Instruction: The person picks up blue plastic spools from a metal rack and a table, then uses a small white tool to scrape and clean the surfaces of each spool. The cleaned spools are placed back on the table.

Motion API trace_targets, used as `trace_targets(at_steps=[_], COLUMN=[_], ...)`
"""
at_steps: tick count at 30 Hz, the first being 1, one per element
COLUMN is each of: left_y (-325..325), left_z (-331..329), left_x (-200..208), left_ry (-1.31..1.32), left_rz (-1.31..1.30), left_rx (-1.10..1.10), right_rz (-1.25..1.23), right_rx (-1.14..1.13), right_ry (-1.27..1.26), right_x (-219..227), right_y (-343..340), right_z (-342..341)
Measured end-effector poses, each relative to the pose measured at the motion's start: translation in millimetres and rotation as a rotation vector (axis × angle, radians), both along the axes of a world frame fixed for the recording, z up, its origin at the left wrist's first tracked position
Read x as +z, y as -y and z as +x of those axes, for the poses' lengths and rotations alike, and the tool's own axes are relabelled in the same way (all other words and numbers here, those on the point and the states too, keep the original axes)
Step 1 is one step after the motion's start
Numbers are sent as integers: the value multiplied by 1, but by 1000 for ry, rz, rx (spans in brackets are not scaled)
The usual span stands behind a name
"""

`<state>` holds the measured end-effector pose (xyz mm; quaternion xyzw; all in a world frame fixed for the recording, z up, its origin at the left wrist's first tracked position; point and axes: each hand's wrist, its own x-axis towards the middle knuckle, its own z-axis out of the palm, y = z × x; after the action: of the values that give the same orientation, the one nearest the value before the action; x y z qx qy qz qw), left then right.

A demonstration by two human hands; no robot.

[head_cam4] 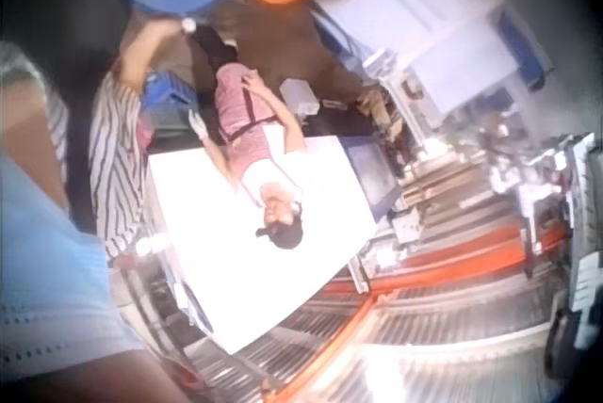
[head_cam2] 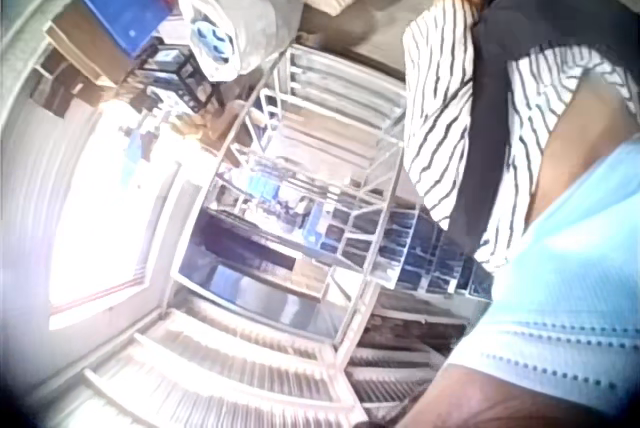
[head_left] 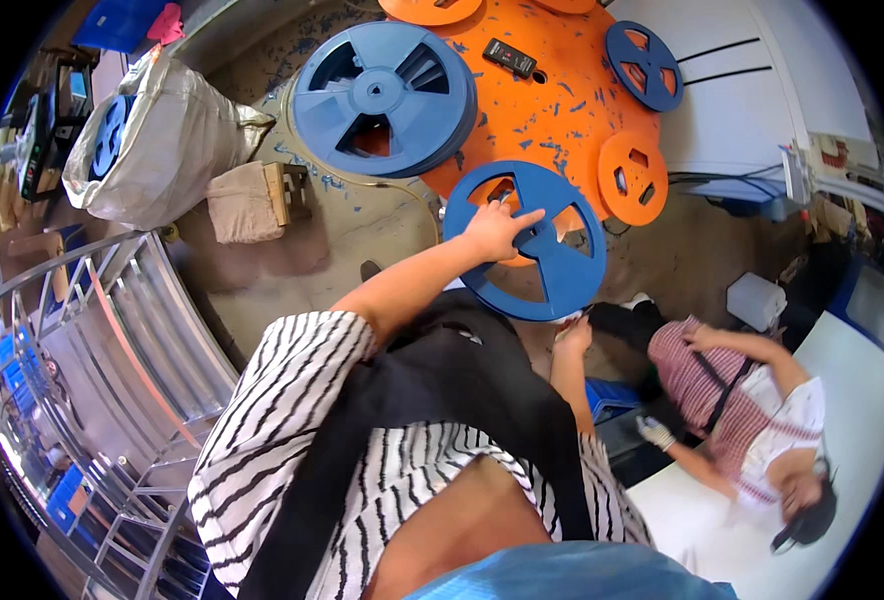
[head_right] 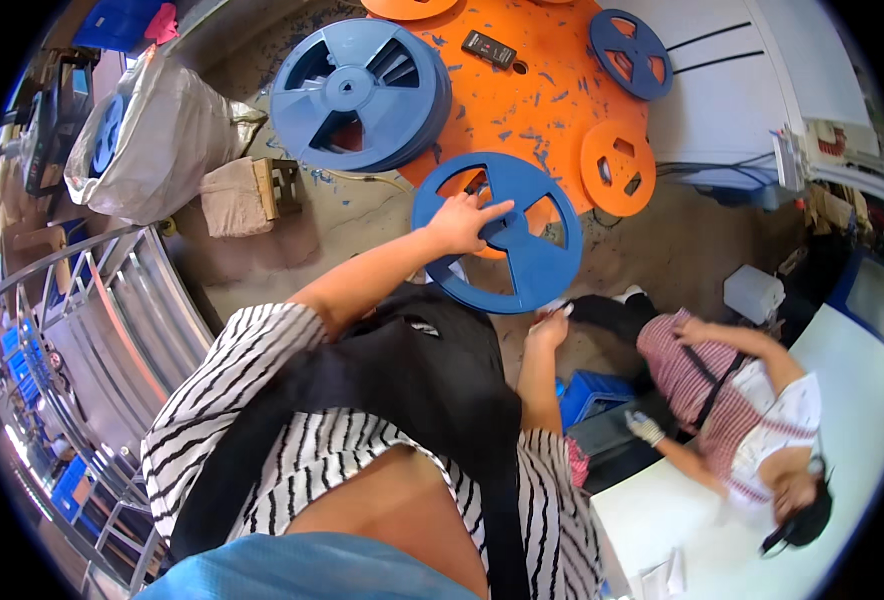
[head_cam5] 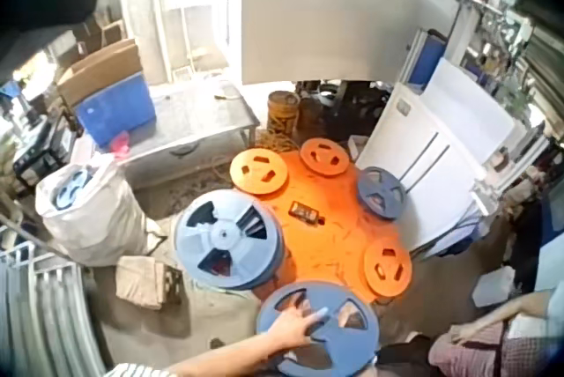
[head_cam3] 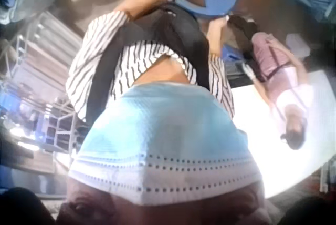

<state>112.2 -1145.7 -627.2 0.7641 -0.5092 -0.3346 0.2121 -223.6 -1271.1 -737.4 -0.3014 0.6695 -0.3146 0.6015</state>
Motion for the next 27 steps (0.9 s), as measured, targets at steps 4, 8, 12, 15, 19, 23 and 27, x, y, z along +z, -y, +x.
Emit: trace_targets(at_steps=[4,8,12,15,19,23,27], left_y=[55,78,65,31,-49,-111,-124], left_z=[-11,-15,-2,56,204,285,284], left_x=[-89,-137,-121,-49,-3,-47,-60], left_ry=[150,226,161,323,717,535,472], left_rz=[59,126,-299,-553,-173,188,41], left_rx=[6,82,122,120,613,358,350], right_rz=[153,156,142,142,102,119,67], right_rx=[226,367,488,557,636,695,738], right_ry=[-203,-236,-208,-218,-213,-203,-210], right_x=[48,52,53,45,47,58,72], right_y=[-43,-22,1,16,19,9,-1], right_z=[19,27,57,74,103,129,140])
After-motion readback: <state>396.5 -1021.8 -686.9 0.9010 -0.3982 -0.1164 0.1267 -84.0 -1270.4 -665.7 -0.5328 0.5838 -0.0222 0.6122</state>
